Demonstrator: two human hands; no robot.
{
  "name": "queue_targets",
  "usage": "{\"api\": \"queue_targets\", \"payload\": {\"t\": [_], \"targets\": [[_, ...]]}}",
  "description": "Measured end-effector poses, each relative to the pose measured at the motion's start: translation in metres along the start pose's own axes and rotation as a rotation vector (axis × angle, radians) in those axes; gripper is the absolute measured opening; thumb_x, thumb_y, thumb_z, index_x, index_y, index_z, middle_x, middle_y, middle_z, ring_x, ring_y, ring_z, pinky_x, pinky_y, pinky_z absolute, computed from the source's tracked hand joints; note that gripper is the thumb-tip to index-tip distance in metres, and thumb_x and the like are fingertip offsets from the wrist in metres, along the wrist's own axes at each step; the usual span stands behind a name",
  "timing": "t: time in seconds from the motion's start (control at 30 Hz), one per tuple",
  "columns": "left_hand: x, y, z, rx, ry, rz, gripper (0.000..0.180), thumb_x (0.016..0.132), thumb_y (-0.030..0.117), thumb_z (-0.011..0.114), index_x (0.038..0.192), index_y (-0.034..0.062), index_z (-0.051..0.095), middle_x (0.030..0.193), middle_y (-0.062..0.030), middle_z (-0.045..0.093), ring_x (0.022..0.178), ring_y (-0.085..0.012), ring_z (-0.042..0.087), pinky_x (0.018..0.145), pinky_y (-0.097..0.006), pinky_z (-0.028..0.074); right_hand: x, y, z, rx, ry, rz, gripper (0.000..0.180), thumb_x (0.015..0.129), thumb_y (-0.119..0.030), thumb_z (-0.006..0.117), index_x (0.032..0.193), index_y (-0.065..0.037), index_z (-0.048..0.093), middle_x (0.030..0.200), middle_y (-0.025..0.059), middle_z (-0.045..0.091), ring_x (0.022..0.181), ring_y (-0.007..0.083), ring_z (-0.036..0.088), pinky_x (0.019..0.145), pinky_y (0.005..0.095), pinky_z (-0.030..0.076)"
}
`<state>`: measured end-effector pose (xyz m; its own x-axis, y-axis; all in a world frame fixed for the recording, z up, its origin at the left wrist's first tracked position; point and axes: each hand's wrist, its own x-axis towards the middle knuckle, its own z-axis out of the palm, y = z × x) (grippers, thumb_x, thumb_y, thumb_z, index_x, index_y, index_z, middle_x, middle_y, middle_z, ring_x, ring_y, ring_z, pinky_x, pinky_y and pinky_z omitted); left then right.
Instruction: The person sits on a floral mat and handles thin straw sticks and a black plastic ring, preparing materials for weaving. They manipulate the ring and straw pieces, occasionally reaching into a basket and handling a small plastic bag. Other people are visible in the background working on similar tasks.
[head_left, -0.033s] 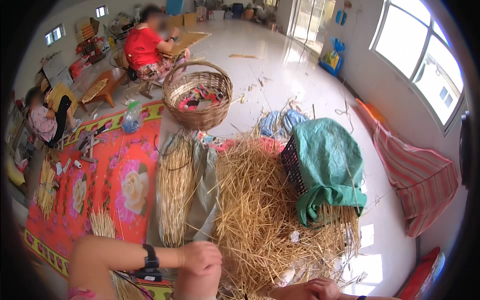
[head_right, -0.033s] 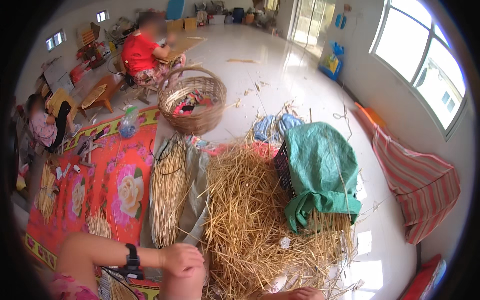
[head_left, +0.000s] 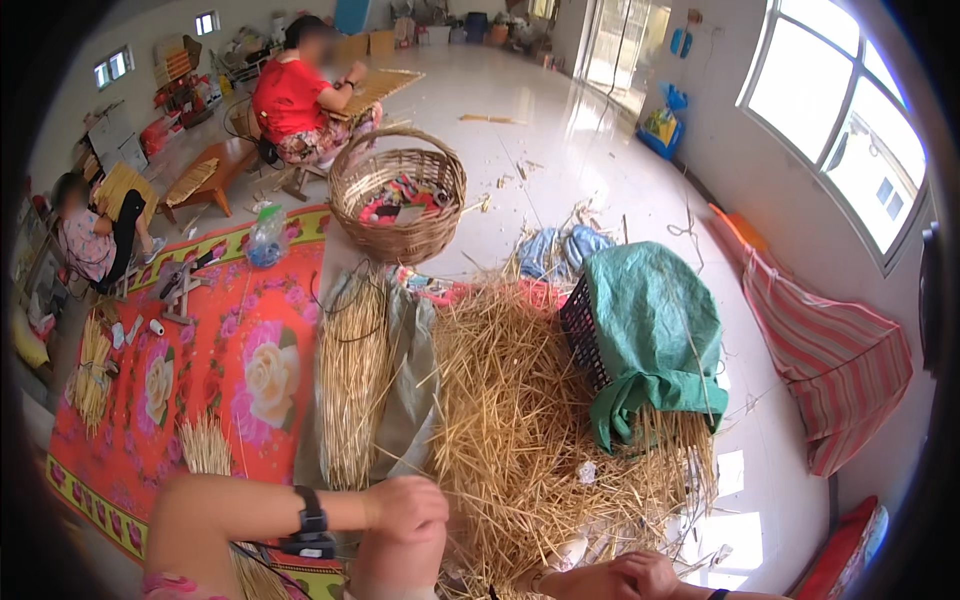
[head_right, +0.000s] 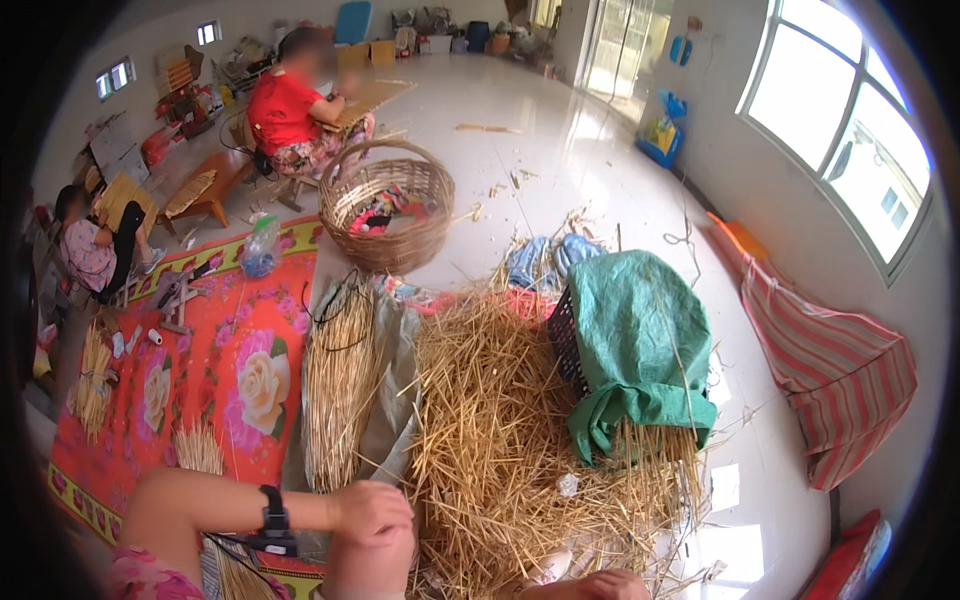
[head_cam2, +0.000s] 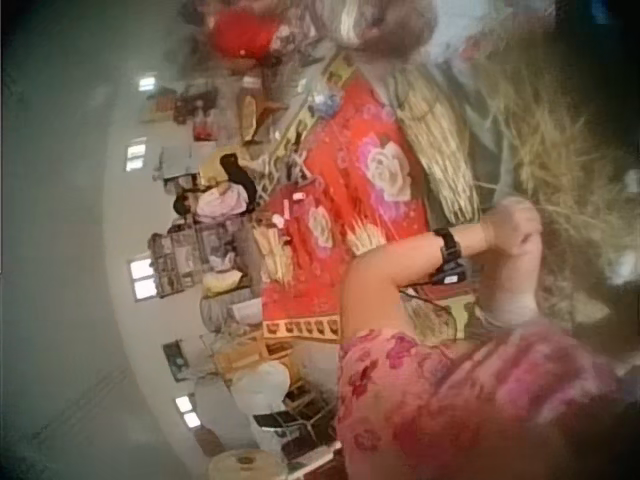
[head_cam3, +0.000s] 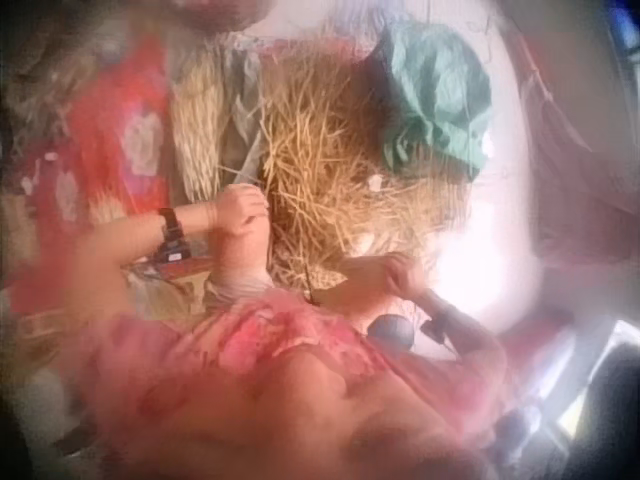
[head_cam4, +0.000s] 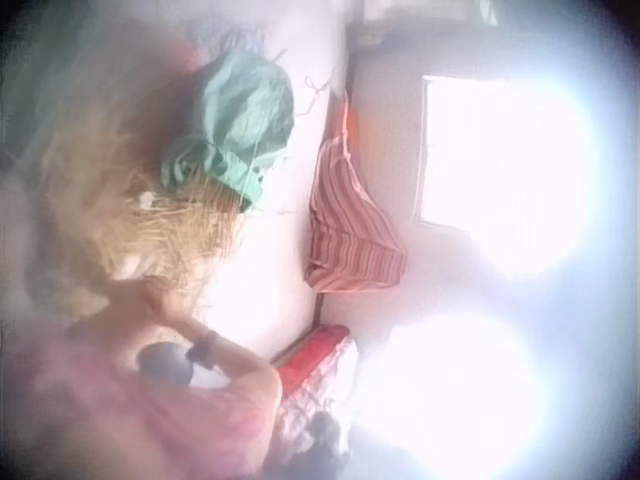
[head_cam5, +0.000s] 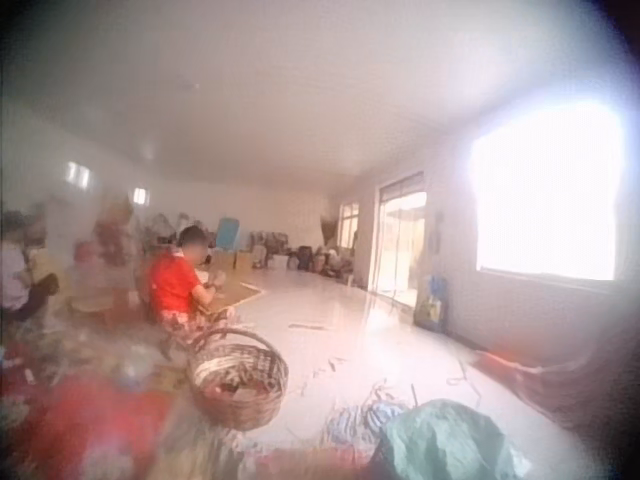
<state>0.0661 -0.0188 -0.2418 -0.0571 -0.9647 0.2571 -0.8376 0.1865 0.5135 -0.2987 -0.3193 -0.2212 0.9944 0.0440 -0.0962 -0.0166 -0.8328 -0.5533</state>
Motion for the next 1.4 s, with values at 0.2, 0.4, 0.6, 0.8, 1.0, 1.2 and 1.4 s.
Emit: {"api": "queue_targets", "payload": {"t": [0.2, 0.4, 0.6, 0.8, 1.0, 1.2, 1.4], "targets": [[0.019, -0.009, 0.019, 0.127, -0.062, -0.088, 0.015, 0.073, 0.022, 0.055, 0.065, 0.0117, 0.062, 0.070, -0.0051, 0.062, 0.071, -0.0230, 0.060, 0.064, -0.037, 0.048, 0.020, 0.012, -0.003, -0.158, -0.001, 0.063, 0.018, 0.069, -0.023, 0.062, 0.082, -0.011, 0.066, 0.078, 0.0063, 0.066, 0.072, 0.0259, 0.064, 0.066, 0.0354, 0.053], [0.026, -0.003, 0.031, 0.194, 0.017, -0.155, 0.019, 0.072, 0.024, 0.055, 0.061, 0.0098, 0.060, 0.065, -0.0072, 0.061, 0.067, -0.0256, 0.061, 0.060, -0.039, 0.049, 0.017, -0.007, 0.005, -0.222, 0.092, 0.240, 0.018, 0.070, -0.029, 0.062, 0.078, -0.014, 0.068, 0.075, 0.0068, 0.066, 0.070, 0.0277, 0.064, 0.063, 0.0367, 0.052], [0.024, 0.006, 0.033, 0.059, 0.246, -0.232, 0.013, 0.074, 0.020, 0.059, 0.080, 0.0086, 0.063, 0.078, -0.0090, 0.063, 0.069, -0.0279, 0.061, 0.063, -0.040, 0.050, 0.033, -0.020, 0.012, -0.261, 0.182, 0.270, 0.016, 0.069, -0.028, 0.064, 0.076, -0.014, 0.068, 0.075, 0.0065, 0.066, 0.072, 0.0280, 0.063, 0.066, 0.0379, 0.051], [0.007, -0.068, 0.022, -0.602, 0.426, -0.744, 0.032, 0.081, 0.017, 0.064, 0.107, -0.0012, 0.060, 0.104, -0.0152, 0.064, 0.094, -0.0239, 0.063, 0.085, -0.034, 0.050, 0.026, -0.014, 0.012, -0.322, 0.207, 0.254, 0.015, 0.069, -0.027, 0.064, 0.075, -0.014, 0.069, 0.073, 0.0071, 0.065, 0.072, 0.0286, 0.063, 0.066, 0.0383, 0.051], [-0.089, -0.176, 0.003, 0.080, 0.118, -1.186, 0.028, 0.077, 0.013, 0.058, 0.101, -0.0012, 0.061, 0.103, -0.0225, 0.061, 0.098, -0.0373, 0.060, 0.083, -0.044, 0.050, 0.005, 0.012, 0.014, -0.300, 0.116, 0.268, 0.021, 0.070, -0.025, 0.065, 0.085, -0.010, 0.069, 0.078, 0.0105, 0.065, 0.075, 0.0315, 0.062, 0.070, 0.0402, 0.050], [-0.113, -0.266, -0.002, 0.142, 0.137, -1.353, 0.029, 0.080, 0.009, 0.055, 0.108, 0.0032, 0.056, 0.128, -0.0190, 0.044, 0.111, -0.0367, 0.053, 0.089, -0.044, 0.047, -0.022, 0.053, 0.036, -0.289, 0.138, 0.242, 0.020, 0.077, -0.018, 0.063, 0.094, -0.007, 0.065, 0.090, 0.0130, 0.064, 0.085, 0.0335, 0.060, 0.076, 0.0425, 0.049], [-0.088, -0.356, 0.009, 0.097, 0.128, -1.438, 0.052, 0.082, 0.006, 0.050, 0.132, 0.0070, 0.040, 0.149, -0.0122, 0.024, 0.123, -0.0328, 0.044, 0.097, -0.040, 0.043, -0.026, 0.040, 0.027, -0.307, 0.038, 0.354, 0.020, 0.076, -0.017, 0.062, 0.093, -0.008, 0.065, 0.089, 0.0129, 0.064, 0.085, 0.0333, 0.060, 0.076, 0.0429, 0.049]]}}
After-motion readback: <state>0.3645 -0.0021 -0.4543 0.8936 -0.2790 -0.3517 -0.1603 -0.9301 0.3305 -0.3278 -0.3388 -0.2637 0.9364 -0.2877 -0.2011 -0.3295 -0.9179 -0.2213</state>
